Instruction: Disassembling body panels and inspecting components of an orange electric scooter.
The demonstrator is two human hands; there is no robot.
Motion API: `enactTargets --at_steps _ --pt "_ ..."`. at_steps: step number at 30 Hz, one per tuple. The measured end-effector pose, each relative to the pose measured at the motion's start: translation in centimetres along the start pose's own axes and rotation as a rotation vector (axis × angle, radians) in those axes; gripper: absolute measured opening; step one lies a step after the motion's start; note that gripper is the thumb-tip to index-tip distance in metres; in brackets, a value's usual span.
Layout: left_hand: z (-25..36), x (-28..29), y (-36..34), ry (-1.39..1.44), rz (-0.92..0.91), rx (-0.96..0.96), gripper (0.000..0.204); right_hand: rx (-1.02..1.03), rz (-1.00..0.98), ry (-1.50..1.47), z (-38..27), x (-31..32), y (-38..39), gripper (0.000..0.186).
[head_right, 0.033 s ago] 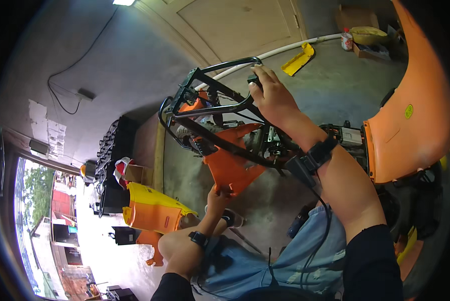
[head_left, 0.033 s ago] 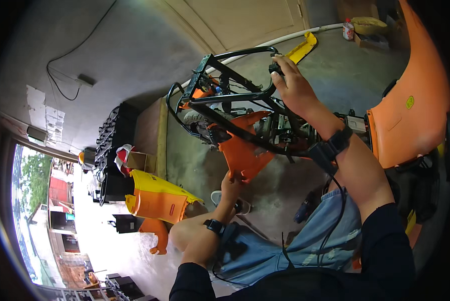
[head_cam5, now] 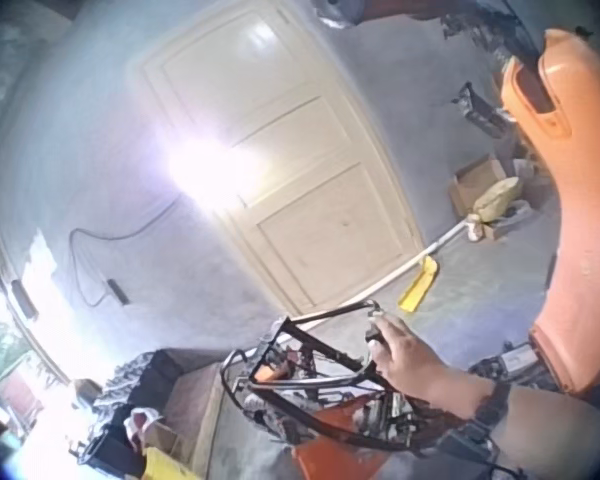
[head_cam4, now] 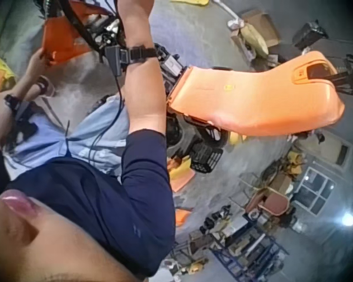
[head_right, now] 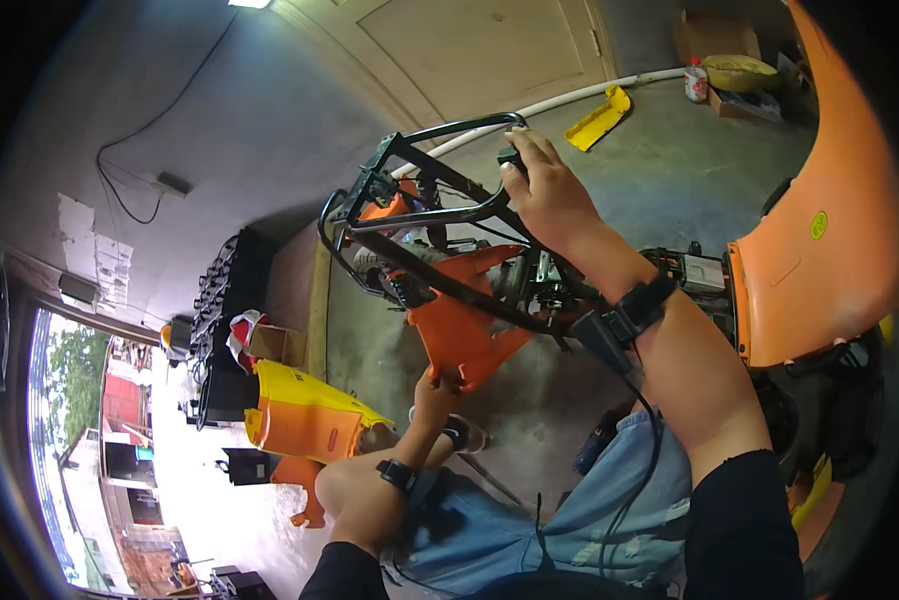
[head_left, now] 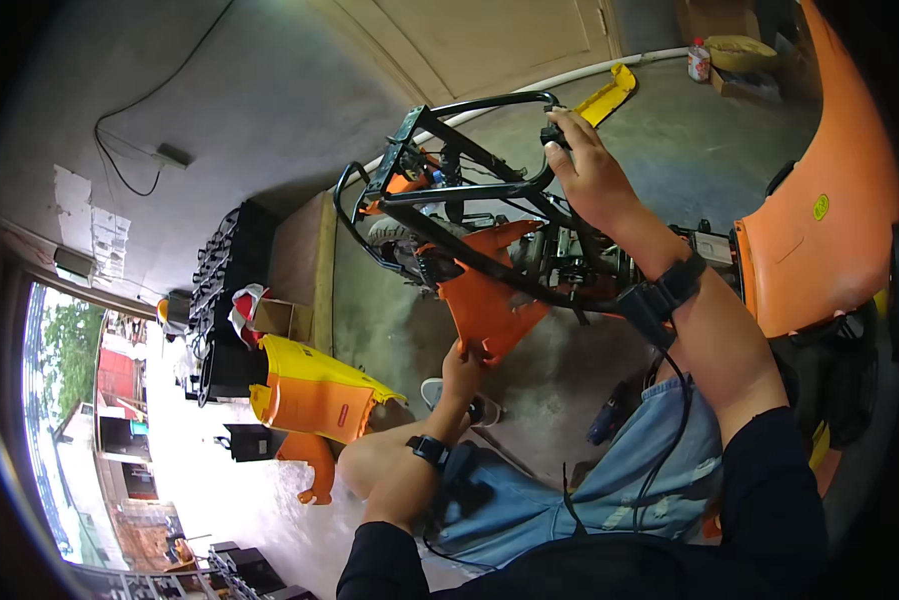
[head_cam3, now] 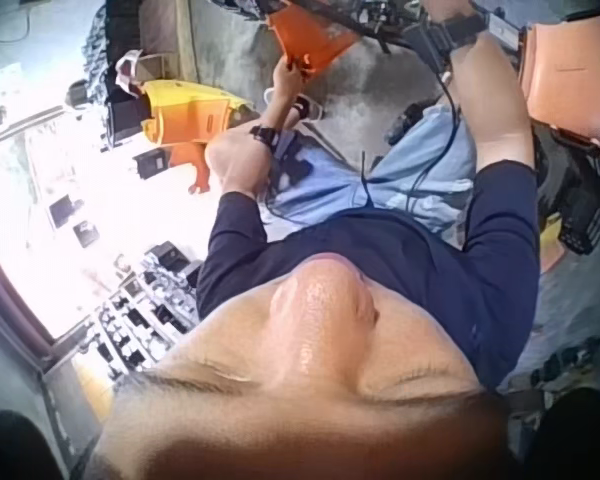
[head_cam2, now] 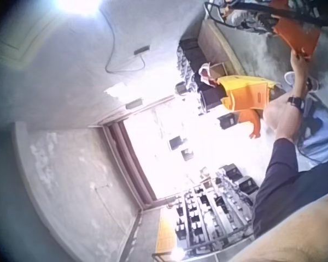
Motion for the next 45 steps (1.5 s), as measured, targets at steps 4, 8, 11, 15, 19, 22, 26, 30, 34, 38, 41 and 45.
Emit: enactTargets --at_steps 4,8,11,15,19,22,26,30,34,38,41,45 --pt "-0.2 0.1 -0.4 0.128 -0.063 0.054 0.024 -0.003 -0.015 -0.002 0.0 0.0 0.0 0.046" --pt "0.4 2.3 -0.9 -0.178 -0.011 0.095 0.025 -0.02 -0.03 -0.006 0.0 0.0 0.1 0.046" --pt "1.5 4.3 -1.9 -0.305 -0.004 0.13 0.018 -0.038 -0.007 -0.004 0.0 -0.2 -0.1 0.045" --pt "4.2 5.3 -3.9 -0.279 -0.038 0.103 0.021 -0.037 0.035 -0.005 -0.2 -0.6 -0.1 0.041" --pt "6.4 5.3 -6.7 -0.374 -0.058 0.146 0.027 -0.029 0.059 0.01 -0.3 -0.9 -0.1 0.04" --pt "6.3 5.2 -6.8 -0.345 -0.158 0.185 0.032 -0.02 0.04 0.017 -0.6 -1.0 0.0 0.04" --pt "6.7 6.5 -7.6 -0.5 -0.19 0.127 0.032 -0.061 0.001 -0.061 -0.1 -0.8 -0.1 0.04" --pt "9.5 7.8 -8.2 -0.677 -0.019 -0.185 0.033 0.018 0.007 -0.01 0.0 -0.8 -0.1 0.041" --pt "10.7 7.0 -9.3 -0.607 0.055 -0.207 0.032 0.073 0.076 0.06 0.1 -1.2 -0.1 0.038" --pt "12.4 5.8 -10.6 -0.403 0.155 -0.252 0.036 0.065 0.073 0.04 -0.1 -1.4 -0.3 0.039" --pt "12.3 5.8 -11.4 -0.163 0.146 -0.215 0.043 0.021 0.013 0.029 0.0 -1.4 -0.3 0.039" --pt "11.8 5.2 -12.5 -0.287 -0.021 -0.125 0.041 -0.001 -0.023 0.018 0.1 -1.5 -0.2 0.04"
Point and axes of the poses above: each hand's wrist, its own y-axis away from the middle knuckle, its own x-axis out of the back of the hand, z = x × y, the point moved 9 cm from there along -y, towards the middle knuckle, and after that the axes turned 5 degrees about -z, right-handed, at the moved point
